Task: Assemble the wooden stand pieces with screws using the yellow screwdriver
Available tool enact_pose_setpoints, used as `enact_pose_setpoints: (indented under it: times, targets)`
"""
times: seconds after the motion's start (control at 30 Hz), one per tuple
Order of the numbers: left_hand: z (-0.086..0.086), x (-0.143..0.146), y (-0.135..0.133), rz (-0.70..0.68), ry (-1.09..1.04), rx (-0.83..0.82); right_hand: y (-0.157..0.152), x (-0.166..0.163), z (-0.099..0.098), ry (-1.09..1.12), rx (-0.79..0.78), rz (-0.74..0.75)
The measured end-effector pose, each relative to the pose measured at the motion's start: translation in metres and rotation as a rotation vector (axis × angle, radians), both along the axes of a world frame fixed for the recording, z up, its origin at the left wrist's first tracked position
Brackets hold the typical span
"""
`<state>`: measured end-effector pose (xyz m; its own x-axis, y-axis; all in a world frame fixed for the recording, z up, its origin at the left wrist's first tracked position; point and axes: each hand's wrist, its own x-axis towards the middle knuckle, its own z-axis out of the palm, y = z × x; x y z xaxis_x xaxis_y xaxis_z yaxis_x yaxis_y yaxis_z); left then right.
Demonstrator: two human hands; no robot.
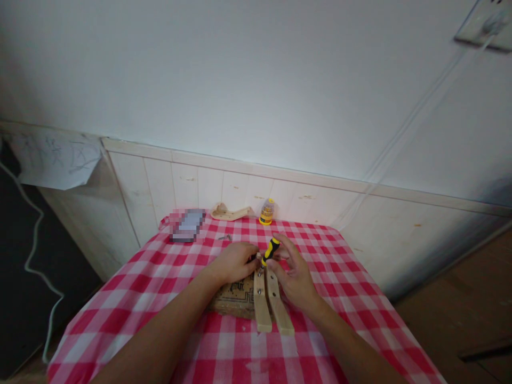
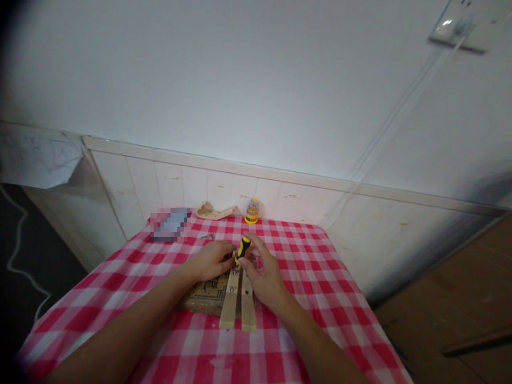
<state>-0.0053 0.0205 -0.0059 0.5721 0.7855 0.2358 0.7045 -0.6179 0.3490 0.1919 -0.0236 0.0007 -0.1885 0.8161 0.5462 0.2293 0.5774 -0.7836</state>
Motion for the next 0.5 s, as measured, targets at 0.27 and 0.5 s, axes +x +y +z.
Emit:
enact_pose_setpoints:
  times: [0.27, 0.5]
  targets:
    - [0.0004, 0.0002, 0.0001, 0.012, 0.007, -0.003, 0.0018, -0.0013, -0.0005, 0.019, 0.05, -0.056]
    - [0.0037, -0.0001, -0.0018, 0.017, 0.013, -0.006, -0.0009, -0.0035, -0.0026, 0.028, 0.066, -0.11]
